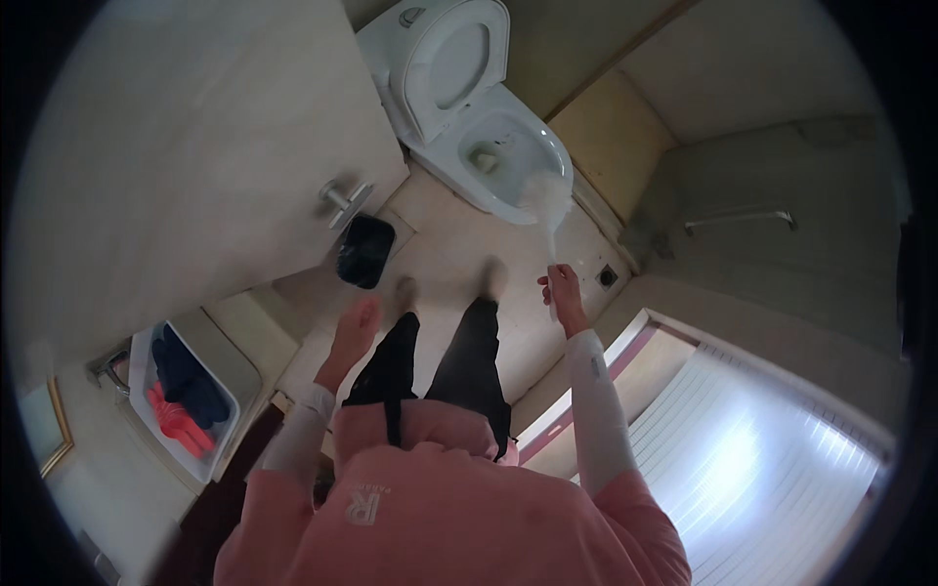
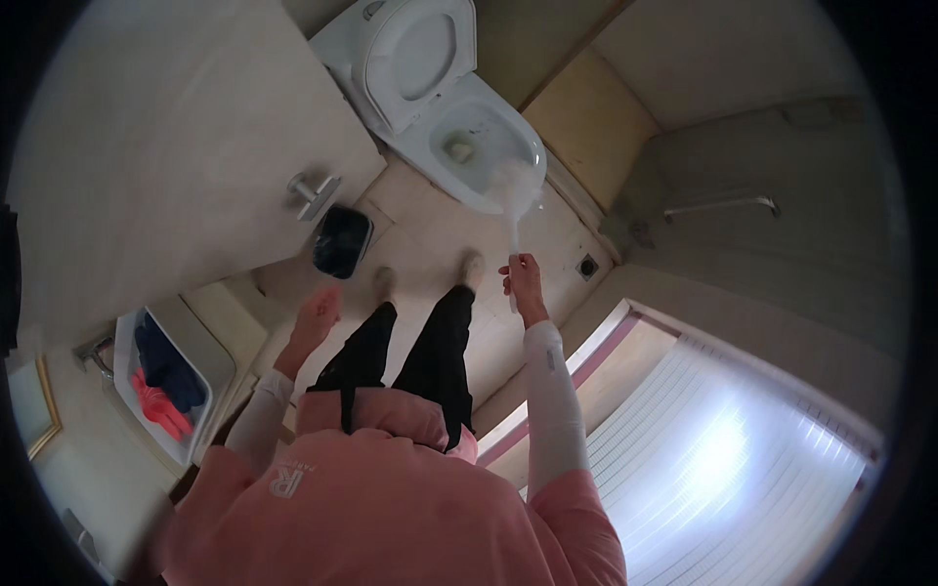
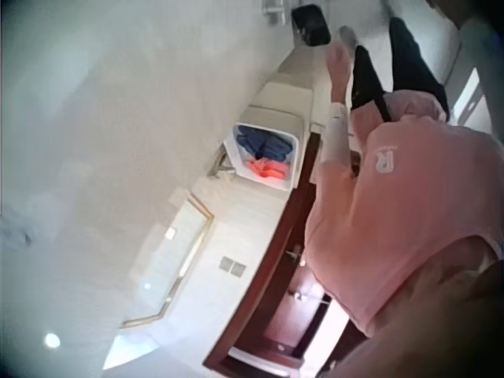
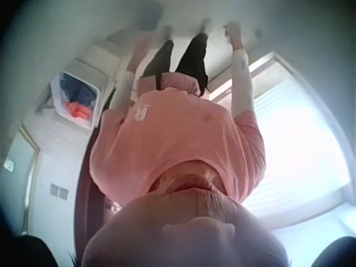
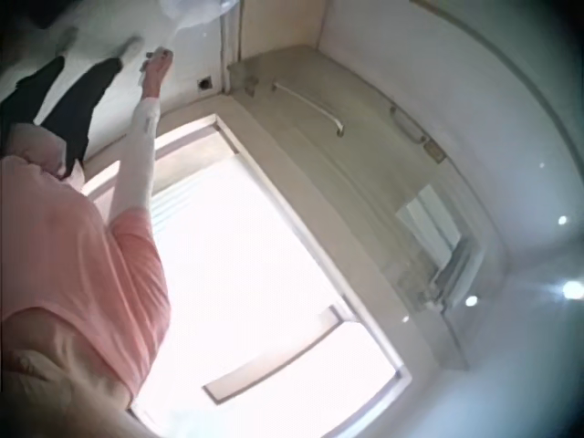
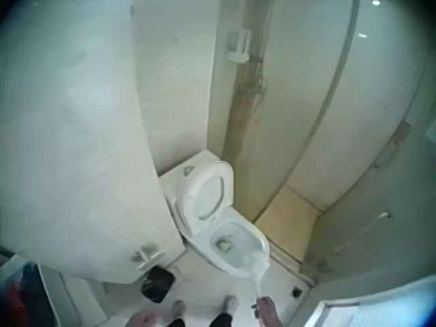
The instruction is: The person scrubs the inside of a toilet bowl with a brush, rinses the toilet and the floor using a handheld showerhead, and scrubs the floor and wall tiles with the brush while spraying water.
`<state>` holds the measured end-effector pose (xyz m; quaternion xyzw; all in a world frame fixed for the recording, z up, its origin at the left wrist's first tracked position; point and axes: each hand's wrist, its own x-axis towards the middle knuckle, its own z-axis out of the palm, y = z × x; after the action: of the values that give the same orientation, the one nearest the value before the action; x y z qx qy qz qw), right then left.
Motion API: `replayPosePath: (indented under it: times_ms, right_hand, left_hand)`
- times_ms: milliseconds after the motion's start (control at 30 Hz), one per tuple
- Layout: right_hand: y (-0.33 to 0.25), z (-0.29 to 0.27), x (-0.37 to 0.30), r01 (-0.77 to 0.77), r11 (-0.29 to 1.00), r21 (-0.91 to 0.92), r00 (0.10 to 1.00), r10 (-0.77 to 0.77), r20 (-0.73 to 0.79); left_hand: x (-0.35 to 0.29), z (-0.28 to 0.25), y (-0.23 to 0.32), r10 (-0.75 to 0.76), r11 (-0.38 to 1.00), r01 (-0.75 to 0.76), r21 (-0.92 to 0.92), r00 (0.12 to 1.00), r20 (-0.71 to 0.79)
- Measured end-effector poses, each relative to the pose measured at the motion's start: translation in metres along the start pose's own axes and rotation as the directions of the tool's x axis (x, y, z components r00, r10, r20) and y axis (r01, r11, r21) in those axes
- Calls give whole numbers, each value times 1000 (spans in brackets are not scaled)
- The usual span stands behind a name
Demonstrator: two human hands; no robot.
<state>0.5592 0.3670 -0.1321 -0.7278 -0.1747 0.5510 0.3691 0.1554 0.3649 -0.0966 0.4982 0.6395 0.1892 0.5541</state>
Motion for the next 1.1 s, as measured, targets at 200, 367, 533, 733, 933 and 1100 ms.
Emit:
replayPosePath:
  times_ms: [200,367,533,733,933,1100]
  right_hand:
    - [5,-23,177,-165,870,-465,968,233,93]
    - [59,-51,317,-154,704,-694,987,79,-138]
    - [15,83,367,200,433,-879,975,-179,134]
    - [75,9,342,204,444,-872,976,-157,149]
    - [25,66,402,316,508,-801,948,-140,285]
    - [97,8,366,325,430,-842,934,-284,216]
  left_hand:
    - [-45,65,-46,-405,914,400,-70,888,-219]
    - [-75,169,-44,-753,599,637,-485,654,-71]
    - [-63,237,-34,-780,525,665,-531,626,14]
    - [-25,254,-2,-727,479,589,-650,681,82]
    - [-16,251,-44,-740,487,504,-713,672,-29]
    - [-29,241,-52,-778,441,509,-739,628,-31]
